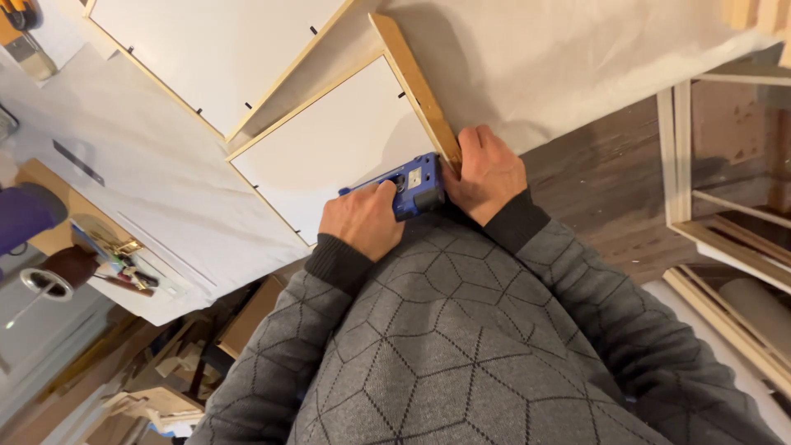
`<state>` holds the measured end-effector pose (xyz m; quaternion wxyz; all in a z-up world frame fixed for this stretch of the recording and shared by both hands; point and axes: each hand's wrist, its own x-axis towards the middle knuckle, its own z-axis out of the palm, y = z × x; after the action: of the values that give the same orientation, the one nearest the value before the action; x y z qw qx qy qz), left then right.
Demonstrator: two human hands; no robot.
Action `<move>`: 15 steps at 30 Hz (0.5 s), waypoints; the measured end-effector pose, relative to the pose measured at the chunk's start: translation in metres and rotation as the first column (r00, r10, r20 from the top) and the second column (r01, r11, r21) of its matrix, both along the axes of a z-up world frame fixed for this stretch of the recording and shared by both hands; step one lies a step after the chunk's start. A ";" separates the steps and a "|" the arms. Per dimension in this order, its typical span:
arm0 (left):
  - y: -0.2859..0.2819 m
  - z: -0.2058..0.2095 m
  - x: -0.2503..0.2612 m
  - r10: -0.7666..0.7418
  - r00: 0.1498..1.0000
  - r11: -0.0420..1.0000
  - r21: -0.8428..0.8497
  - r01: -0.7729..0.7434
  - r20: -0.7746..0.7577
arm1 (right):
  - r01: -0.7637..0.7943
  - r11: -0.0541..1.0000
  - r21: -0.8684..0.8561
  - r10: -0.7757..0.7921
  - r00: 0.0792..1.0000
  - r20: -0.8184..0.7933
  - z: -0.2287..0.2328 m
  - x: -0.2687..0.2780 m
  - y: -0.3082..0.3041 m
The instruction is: Assembling picture frames by securing support pieces with a staple gun and inserting artwork and glass.
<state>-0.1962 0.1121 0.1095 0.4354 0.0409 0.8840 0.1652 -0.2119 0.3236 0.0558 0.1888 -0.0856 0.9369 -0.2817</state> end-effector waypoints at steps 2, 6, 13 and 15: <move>-0.002 -0.004 0.008 0.052 0.975 0.993 0.117 -0.027 -0.216 | -0.011 0.999 -0.040 0.011 1.000 0.014 0.004 -0.001 0.009; -0.004 0.013 0.016 0.134 0.958 0.984 0.147 -0.099 -0.253 | -0.004 1.000 -0.020 0.004 1.000 -0.007 0.033 -0.029 0.035; -0.005 0.040 0.031 0.430 0.872 0.901 0.176 -0.397 -0.232 | -0.198 0.967 0.158 0.239 0.921 -0.309 0.051 -0.119 0.062; -0.002 0.045 0.035 0.479 0.842 0.876 0.190 -0.442 -0.249 | -0.263 0.941 0.211 0.324 0.879 -0.350 0.038 -0.141 0.061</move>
<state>-0.1609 0.1101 0.1547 0.2459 -0.1221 0.9094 0.3125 -0.3532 0.3845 0.0935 0.0506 -0.2649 0.9507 -0.1529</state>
